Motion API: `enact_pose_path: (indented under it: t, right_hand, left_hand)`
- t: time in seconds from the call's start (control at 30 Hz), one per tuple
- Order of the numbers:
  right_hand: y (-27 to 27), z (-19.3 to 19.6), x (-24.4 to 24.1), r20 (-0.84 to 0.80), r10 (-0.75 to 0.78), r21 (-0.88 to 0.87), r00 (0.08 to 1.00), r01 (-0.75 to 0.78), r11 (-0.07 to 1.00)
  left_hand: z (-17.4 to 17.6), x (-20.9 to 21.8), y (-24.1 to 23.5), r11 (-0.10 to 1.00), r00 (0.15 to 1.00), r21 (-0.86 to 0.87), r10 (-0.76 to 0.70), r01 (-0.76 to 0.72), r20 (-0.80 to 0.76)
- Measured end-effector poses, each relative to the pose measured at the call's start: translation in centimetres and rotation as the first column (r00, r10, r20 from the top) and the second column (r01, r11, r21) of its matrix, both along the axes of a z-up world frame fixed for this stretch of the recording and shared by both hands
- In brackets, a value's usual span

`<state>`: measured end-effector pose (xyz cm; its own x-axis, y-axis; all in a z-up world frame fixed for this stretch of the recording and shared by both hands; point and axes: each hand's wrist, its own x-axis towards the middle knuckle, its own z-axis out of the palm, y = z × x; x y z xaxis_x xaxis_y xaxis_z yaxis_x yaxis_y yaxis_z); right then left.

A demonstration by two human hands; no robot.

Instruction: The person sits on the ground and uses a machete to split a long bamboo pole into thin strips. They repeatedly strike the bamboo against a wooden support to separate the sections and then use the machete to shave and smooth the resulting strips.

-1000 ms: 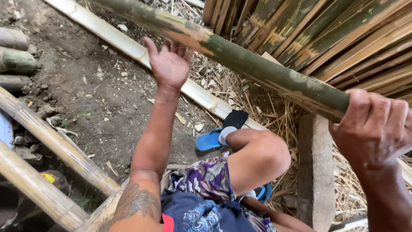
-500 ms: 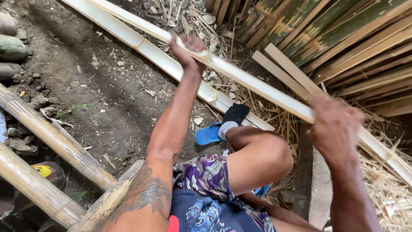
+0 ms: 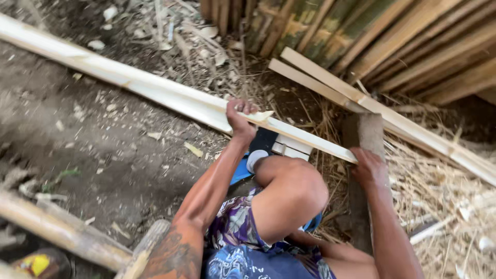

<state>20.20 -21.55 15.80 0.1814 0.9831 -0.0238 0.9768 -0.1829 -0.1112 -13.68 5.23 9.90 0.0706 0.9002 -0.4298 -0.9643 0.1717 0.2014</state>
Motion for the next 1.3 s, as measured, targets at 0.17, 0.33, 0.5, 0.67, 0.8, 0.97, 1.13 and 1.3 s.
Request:
enact_pose_path:
  t: [0.17, 0.33, 0.5, 0.67, 0.8, 0.97, 1.13, 1.3]
  right_hand:
    - [3.7, -7.9, -6.3, -0.007, -0.146, -0.061, 0.989, 0.145, 0.988]
    - [12.4, -2.9, -13.2, -0.364, -0.014, 0.080, 0.931, 0.046, 0.996]
    - [16.7, 10.4, -16.7, -0.590, 0.262, 0.453, 0.763, 0.045, 0.890]
    - [17.7, 16.9, -14.6, -0.689, 0.380, 0.650, 0.617, 0.295, 0.700]
    - [19.1, 13.4, -11.0, -0.780, 0.424, 0.624, 0.459, 0.610, 0.488]
    - [14.1, 5.7, -8.8, -0.710, 0.692, 0.249, -0.130, 0.873, 0.420]
    - [8.8, -0.3, -8.4, -0.688, 0.621, -0.269, -0.376, 0.926, 0.264]
    - [6.7, -5.2, -7.9, -0.654, 0.635, -0.408, -0.412, 0.898, 0.162]
  left_hand:
    - [6.9, -1.6, 1.2, 0.913, 0.928, 0.400, 0.080, 0.078, -0.364]
    - [12.4, -0.2, 8.1, 0.710, 0.455, 0.683, 0.558, 0.171, -0.694]
    - [17.5, 4.5, 7.0, 0.512, 0.327, 0.761, 0.696, 0.398, -0.640]
    - [19.4, 7.9, 3.8, 0.214, 0.259, 0.518, 0.674, 0.828, -0.692]
    - [14.8, 3.2, 4.3, 0.049, 0.138, 0.289, 0.795, 0.956, -0.591]
    - [4.4, -8.7, 4.5, 0.303, -0.364, -0.202, 0.751, 0.931, -0.552]
    - [-0.7, -8.1, 6.9, 0.385, -0.398, -0.106, 0.861, 0.917, -0.318]
    - [-0.5, -5.9, 6.5, 0.340, -0.388, -0.211, 0.886, 0.916, -0.254]
